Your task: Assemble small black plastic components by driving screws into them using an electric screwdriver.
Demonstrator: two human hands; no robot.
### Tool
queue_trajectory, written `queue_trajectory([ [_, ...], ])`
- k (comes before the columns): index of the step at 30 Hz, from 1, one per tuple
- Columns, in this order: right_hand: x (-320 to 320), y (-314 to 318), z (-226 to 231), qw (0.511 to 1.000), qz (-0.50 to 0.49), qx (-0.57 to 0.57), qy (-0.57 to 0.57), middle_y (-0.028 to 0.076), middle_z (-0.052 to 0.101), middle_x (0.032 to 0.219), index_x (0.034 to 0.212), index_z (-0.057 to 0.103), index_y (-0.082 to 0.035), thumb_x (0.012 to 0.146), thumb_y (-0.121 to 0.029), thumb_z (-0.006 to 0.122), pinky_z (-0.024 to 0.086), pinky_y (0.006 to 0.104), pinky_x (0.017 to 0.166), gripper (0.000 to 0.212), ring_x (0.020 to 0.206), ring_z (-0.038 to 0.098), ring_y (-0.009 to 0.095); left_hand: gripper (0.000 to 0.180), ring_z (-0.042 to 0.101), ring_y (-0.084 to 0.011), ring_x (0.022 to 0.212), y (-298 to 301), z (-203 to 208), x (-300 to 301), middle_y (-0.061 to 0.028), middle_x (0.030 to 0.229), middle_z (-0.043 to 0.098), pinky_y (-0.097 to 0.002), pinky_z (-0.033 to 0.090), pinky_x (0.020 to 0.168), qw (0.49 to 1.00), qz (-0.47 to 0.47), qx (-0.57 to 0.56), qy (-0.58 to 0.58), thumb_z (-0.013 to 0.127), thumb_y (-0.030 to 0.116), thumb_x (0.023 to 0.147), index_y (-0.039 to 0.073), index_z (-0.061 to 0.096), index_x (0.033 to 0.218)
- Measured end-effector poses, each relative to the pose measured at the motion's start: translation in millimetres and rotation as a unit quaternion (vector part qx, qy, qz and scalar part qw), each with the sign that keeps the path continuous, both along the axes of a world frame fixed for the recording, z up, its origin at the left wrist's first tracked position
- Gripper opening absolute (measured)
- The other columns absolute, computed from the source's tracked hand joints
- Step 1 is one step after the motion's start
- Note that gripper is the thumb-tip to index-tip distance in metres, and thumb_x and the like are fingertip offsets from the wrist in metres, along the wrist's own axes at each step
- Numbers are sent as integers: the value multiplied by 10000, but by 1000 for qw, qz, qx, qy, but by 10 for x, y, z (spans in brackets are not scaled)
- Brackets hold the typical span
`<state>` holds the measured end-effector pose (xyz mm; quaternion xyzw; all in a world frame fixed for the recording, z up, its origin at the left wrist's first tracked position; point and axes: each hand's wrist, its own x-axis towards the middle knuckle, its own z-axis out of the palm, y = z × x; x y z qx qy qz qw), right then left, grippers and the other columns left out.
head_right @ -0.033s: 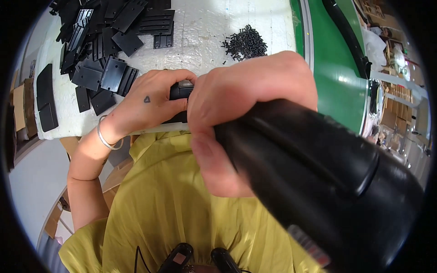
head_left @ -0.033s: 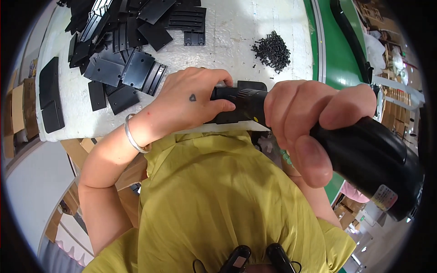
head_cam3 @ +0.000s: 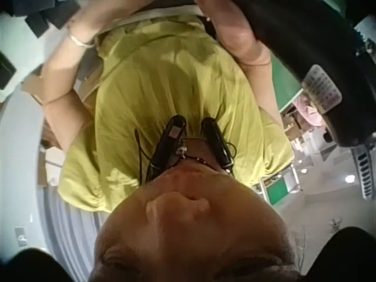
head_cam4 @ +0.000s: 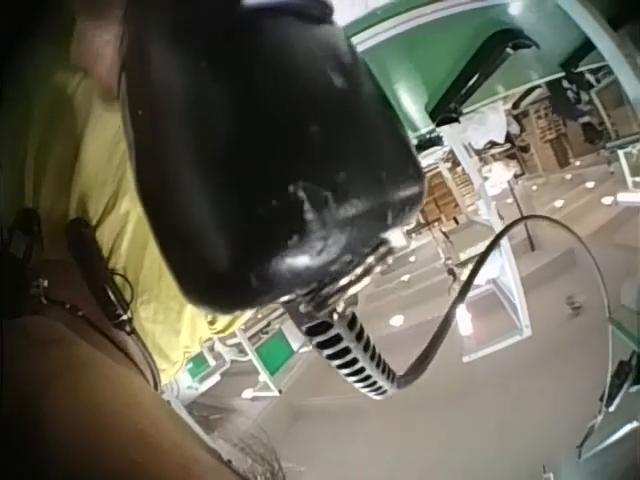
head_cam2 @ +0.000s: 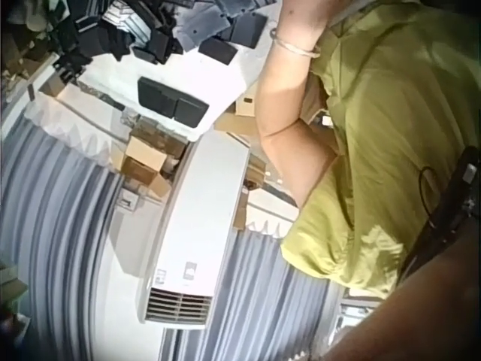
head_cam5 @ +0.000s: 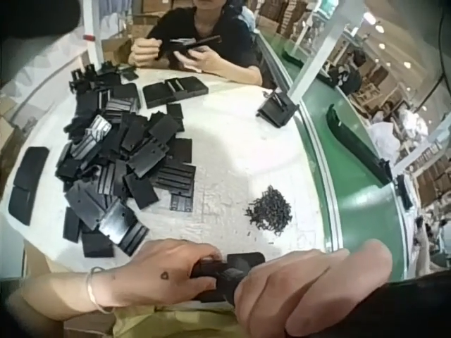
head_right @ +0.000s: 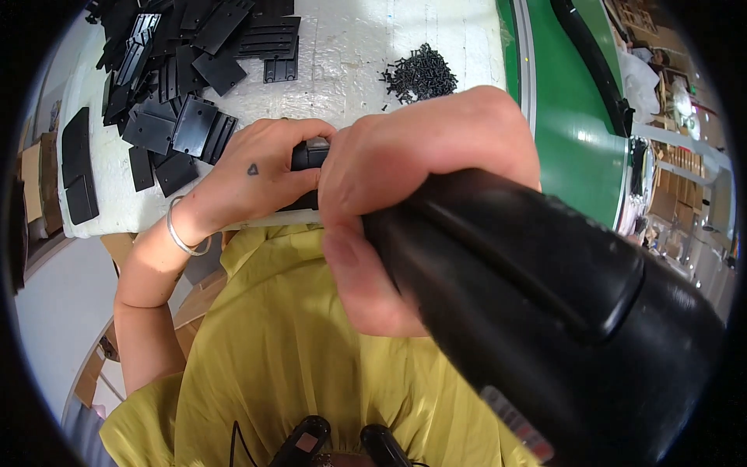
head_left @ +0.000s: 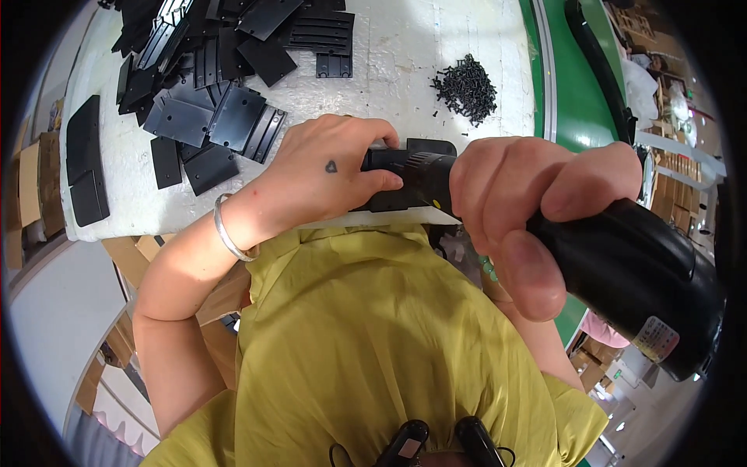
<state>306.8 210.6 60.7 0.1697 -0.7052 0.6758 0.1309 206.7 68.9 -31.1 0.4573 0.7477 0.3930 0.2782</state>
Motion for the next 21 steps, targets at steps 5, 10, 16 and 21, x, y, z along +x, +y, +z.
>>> queue_trajectory([
  [5, -22, -178, 26, 997, -76, -22, -23, 39, 455, 569, 927, 380, -95, 716, 28, 579, 357, 291, 485, 315, 452, 398, 150, 282, 583, -302, 757, -27, -59, 21, -119, 729, 613, -389, 435, 676, 999, 23, 16, 36, 685, 288, 732, 83, 621, 915],
  [10, -52, -157, -3, 998, -65, -9, -18, 36, 455, 571, 945, 385, -92, 721, 19, 577, 357, 292, 488, 316, 451, 391, 144, 272, 592, -298, 734, -31, -45, 16, -111, 694, 613, -390, 436, 661, 1000, 18, 5, 23, 684, 278, 735, 75, 625, 906],
  [16, -47, -150, -35, 996, -80, -47, -9, 14, 457, 587, 998, 389, -101, 741, -10, 551, 353, 279, 506, 317, 477, 408, 126, 246, 596, -300, 748, -11, 58, 1, -114, 712, 617, -393, 435, 677, 1000, 8, -28, -10, 670, 260, 744, 61, 627, 880],
  [21, -109, -133, -83, 999, -26, -24, 17, 4, 444, 578, 948, 369, -108, 727, -18, 530, 349, 273, 493, 288, 458, 399, 116, 234, 595, -305, 776, -41, -14, 7, -124, 745, 620, -396, 432, 703, 1000, 14, -5, 0, 660, 248, 751, 49, 629, 868],
])
